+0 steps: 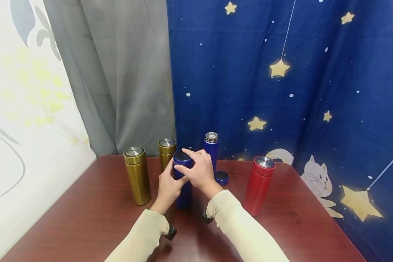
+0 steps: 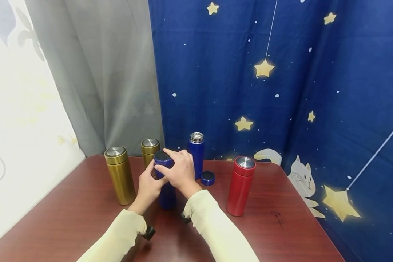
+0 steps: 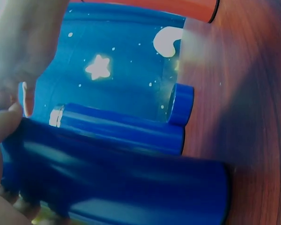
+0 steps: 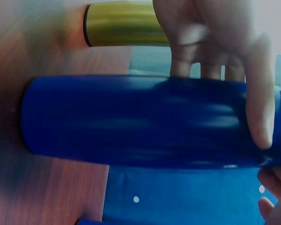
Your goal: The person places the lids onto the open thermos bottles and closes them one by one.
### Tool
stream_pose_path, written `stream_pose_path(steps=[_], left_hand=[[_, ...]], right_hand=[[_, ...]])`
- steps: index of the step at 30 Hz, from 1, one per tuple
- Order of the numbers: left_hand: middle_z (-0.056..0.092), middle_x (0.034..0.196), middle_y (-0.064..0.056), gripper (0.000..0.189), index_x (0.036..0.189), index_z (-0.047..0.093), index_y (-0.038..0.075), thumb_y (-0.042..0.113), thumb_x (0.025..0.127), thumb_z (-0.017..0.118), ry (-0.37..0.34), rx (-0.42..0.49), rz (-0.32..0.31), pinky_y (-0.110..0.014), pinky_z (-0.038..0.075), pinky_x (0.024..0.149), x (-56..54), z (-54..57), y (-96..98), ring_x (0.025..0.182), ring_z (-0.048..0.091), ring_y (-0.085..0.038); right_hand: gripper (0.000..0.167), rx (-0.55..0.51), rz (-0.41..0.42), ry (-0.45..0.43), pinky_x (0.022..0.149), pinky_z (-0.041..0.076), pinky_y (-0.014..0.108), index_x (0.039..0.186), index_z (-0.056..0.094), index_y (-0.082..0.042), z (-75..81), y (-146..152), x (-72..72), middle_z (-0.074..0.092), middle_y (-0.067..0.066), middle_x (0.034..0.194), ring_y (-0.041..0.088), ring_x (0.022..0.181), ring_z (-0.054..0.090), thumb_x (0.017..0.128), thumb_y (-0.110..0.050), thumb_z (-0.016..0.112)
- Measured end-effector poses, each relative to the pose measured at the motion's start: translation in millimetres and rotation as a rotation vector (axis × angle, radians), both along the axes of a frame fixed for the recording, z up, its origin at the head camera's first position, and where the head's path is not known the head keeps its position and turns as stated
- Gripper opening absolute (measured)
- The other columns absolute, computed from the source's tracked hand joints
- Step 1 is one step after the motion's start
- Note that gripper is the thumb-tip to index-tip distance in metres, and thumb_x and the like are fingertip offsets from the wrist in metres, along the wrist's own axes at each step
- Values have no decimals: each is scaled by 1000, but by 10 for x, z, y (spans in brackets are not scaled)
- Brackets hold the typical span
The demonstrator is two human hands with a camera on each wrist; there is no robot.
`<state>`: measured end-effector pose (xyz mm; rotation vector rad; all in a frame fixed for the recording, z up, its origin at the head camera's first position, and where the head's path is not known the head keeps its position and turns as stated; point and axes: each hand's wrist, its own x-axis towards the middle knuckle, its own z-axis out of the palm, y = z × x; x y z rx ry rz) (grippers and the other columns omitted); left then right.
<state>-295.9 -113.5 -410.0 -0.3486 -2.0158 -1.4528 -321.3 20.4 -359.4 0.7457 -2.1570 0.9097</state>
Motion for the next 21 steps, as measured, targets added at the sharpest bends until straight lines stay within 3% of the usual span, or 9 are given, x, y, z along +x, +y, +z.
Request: stream_pose_path(steps=[3, 6, 11, 14, 17, 19, 21], left_hand=[[61, 129, -13, 78, 145, 44, 7, 22, 79, 83, 17, -5, 31, -46, 52, 89, 10, 1, 18, 114, 61, -29], [62, 127, -12, 77, 143, 47, 9, 21, 77, 84, 4, 12, 0, -44, 52, 90, 7, -8, -3, 112, 62, -27], [60, 129, -16, 76, 143, 46, 5, 11, 77, 84, -77, 31, -188, -44, 52, 90, -22, 26, -107, 112, 62, -31], [58, 131, -20, 75, 144, 42, 1, 4, 80, 80, -153, 31, -323, -46, 52, 89, 18, 149, -180, 113, 61, -36], [57, 132, -20, 73, 144, 42, 1, 0, 81, 77, -222, 27, -415, -44, 53, 89, 45, 276, -243, 113, 60, -35], [57, 132, -19, 71, 144, 43, 2, -1, 81, 76, -245, 20, -443, -42, 53, 89, 44, 320, -275, 113, 61, -33], [56, 132, -19, 71, 144, 42, 1, -1, 81, 76, -238, 11, -455, -42, 53, 89, 37, 335, -290, 113, 61, -34]], right_hand=[[60, -16, -11, 4, 82, 42, 38, 124, 69, -18, 5, -17, 7, 68, 2, 98, 18, 91, 51, 74, -48, 80], [61, -9, 27, -58, 83, 42, 38, 124, 67, -19, 9, 7, -13, 68, 2, 106, 18, 96, 50, 73, -49, 81], [59, -10, 239, -309, 90, 46, 38, 132, 59, -23, 22, 133, -101, 60, 2, 124, 17, 110, 51, 79, -39, 80], [59, -30, 420, -444, 98, 44, 42, 139, 52, -24, 49, 215, -169, 54, 3, 135, 19, 121, 51, 85, -26, 76], [62, -39, 576, -518, 105, 38, 46, 143, 48, -20, 97, 271, -232, 48, 3, 143, 21, 130, 45, 87, -16, 72], [62, -34, 619, -546, 107, 36, 47, 144, 47, -19, 124, 292, -259, 46, 3, 145, 22, 133, 42, 88, -14, 71], [61, -22, 603, -547, 108, 36, 48, 144, 49, -21, 144, 300, -267, 46, 2, 145, 22, 134, 41, 87, -16, 72]])
